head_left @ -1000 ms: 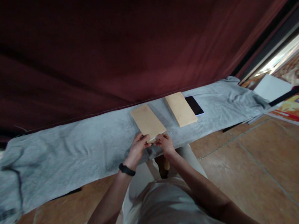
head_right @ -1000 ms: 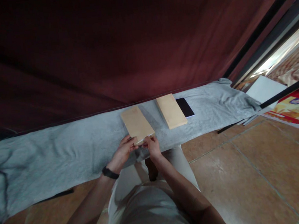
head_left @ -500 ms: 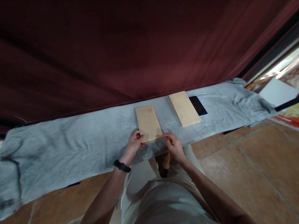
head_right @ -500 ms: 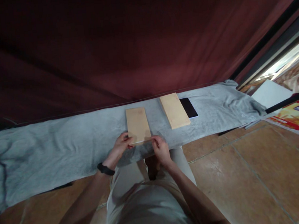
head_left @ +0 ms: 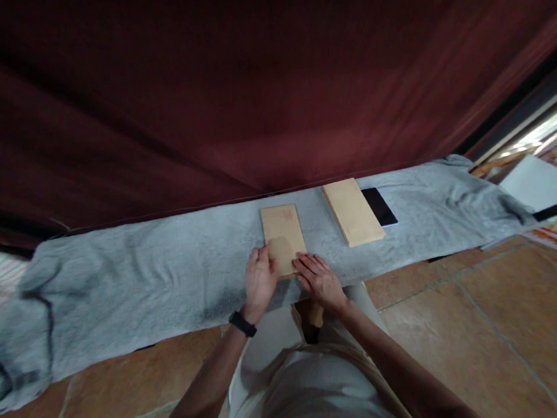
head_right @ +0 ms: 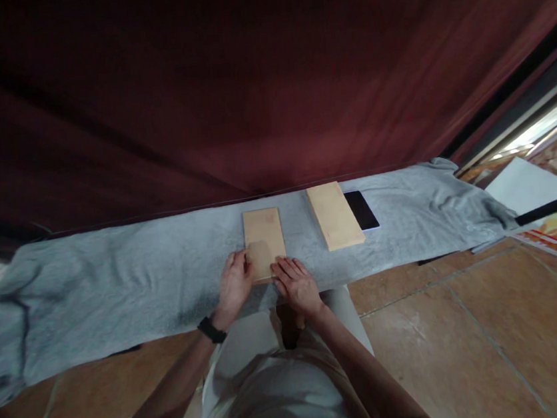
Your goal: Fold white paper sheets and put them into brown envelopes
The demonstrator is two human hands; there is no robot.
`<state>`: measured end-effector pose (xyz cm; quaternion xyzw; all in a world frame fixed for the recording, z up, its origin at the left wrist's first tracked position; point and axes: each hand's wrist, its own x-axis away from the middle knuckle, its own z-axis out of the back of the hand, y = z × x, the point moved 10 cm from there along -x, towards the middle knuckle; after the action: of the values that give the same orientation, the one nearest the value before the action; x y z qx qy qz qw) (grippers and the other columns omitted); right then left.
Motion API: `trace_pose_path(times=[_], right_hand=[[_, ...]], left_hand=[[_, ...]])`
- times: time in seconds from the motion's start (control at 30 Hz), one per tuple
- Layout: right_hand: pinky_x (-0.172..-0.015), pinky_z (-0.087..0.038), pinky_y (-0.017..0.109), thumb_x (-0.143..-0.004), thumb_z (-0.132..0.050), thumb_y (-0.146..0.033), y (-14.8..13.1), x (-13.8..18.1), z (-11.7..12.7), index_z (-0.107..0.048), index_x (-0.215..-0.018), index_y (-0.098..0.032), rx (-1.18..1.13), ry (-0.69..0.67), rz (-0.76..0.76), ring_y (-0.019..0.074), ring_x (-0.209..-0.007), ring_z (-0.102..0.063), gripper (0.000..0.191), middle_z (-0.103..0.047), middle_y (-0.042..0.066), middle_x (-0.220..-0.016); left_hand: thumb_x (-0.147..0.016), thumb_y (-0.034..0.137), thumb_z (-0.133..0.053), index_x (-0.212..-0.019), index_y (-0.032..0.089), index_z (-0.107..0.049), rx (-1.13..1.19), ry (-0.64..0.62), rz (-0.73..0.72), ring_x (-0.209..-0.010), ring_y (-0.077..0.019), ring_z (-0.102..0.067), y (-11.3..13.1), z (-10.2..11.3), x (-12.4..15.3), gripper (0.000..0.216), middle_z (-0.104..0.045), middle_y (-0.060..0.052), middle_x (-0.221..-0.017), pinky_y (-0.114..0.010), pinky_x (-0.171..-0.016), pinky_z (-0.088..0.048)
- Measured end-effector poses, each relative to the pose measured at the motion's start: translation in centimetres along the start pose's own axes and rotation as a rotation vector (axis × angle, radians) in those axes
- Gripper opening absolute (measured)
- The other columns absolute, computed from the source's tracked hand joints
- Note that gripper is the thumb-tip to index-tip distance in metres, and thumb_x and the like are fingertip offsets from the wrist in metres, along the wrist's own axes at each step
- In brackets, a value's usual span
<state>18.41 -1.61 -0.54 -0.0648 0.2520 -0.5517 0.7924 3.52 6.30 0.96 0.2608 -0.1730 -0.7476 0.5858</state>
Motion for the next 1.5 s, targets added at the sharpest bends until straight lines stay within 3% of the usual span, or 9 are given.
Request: trace_pose_path(times=[0.07,0.17,0.33,0.7,0.8,1.03,1.3,1.5], right_hand=[[-0.122,-0.037,0.048,-0.105,-0.047,-0.029,-0.2,0.0,0.1,-0.054,-0.147,-0.021,0.015,0.006,-0.001,0.0251,-0.141,-0.050,0.044,-0.053,0.009,-0.153],[-0.121,-0.038,0.048,-0.103,-0.050,-0.028,-0.3,-0.1,0.1,-0.058,-0.142,-0.019,0.032,0.009,-0.013,0.0250,-0.139,-0.052,0.041,-0.059,0.011,-0.147],[-0.122,-0.036,0.046,-0.100,-0.055,-0.028,-0.1,-0.1,-0.4,-0.062,-0.137,-0.020,0.052,-0.003,-0.021,0.0237,-0.138,-0.053,0.038,-0.063,0.011,-0.143],[-0.123,-0.035,0.045,-0.102,-0.050,-0.028,-0.1,-0.1,-0.4,-0.052,-0.148,-0.021,0.062,0.004,-0.028,0.0233,-0.143,-0.048,0.046,-0.053,0.008,-0.153],[-0.122,-0.036,0.046,-0.102,-0.050,-0.028,-0.1,0.0,-0.4,-0.053,-0.147,-0.021,0.049,0.012,-0.027,0.0242,-0.142,-0.049,0.046,-0.054,0.009,-0.153],[-0.120,-0.038,0.048,-0.100,-0.055,-0.028,0.1,0.1,-0.6,-0.059,-0.142,-0.022,0.054,0.039,-0.035,0.0257,-0.137,-0.054,0.043,-0.061,0.010,-0.145],[-0.122,-0.035,0.047,-0.101,-0.051,-0.027,0.0,0.0,-0.7,-0.053,-0.147,-0.022,0.057,0.030,-0.026,0.0250,-0.142,-0.049,0.046,-0.054,0.008,-0.152],[-0.122,-0.035,0.047,-0.101,-0.053,-0.027,0.0,0.0,-0.6,-0.054,-0.146,-0.022,0.054,0.030,-0.032,0.0251,-0.140,-0.051,0.046,-0.056,0.008,-0.150]], left_hand=[[-0.098,0.022,-0.047,-0.137,0.016,-0.054,-0.033,-0.012,-0.193,-0.126,-0.0260,-0.058,2.9,-1.0,-0.4,0.040,-0.061,-0.015,-0.135,-0.042,-0.107,-0.048],[-0.101,0.029,-0.044,-0.147,0.015,-0.048,-0.120,-0.102,-0.364,-0.149,-0.0274,-0.037,6.0,-3.9,-1.2,0.048,-0.045,-0.014,-0.157,-0.045,-0.122,-0.034],[-0.103,0.042,-0.041,-0.154,0.013,-0.041,-0.269,-0.195,-0.376,-0.155,-0.0293,-0.026,6.2,-7.3,-3.1,0.058,-0.036,-0.015,-0.163,-0.050,-0.126,-0.024],[-0.103,0.046,-0.036,-0.157,0.001,-0.028,-0.336,-0.117,-0.260,-0.156,-0.0316,-0.020,1.3,-6.3,-3.9,0.071,-0.027,-0.024,-0.165,-0.050,-0.126,-0.024],[-0.103,0.043,-0.035,-0.157,0.005,-0.031,-0.312,-0.111,-0.282,-0.156,-0.0310,-0.020,2.1,-6.2,-4.2,0.066,-0.029,-0.021,-0.165,-0.052,-0.126,-0.022],[-0.103,0.037,-0.036,-0.156,0.019,-0.038,-0.239,-0.202,-0.416,-0.155,-0.0243,-0.026,6.1,-8.4,-5.5,0.056,-0.040,-0.010,-0.162,-0.049,-0.127,-0.020],[-0.103,0.040,-0.039,-0.154,0.017,-0.043,-0.281,-0.247,-0.438,-0.154,-0.0243,-0.028,5.6,-9.3,-7.6,0.056,-0.041,-0.011,-0.161,-0.047,-0.127,-0.019],[-0.104,0.036,-0.036,-0.155,0.020,-0.041,-0.260,-0.306,-0.496,-0.153,-0.0224,-0.030,5.3,-8.6,-5.6,0.053,-0.042,-0.009,-0.161,-0.049,-0.127,-0.019]])
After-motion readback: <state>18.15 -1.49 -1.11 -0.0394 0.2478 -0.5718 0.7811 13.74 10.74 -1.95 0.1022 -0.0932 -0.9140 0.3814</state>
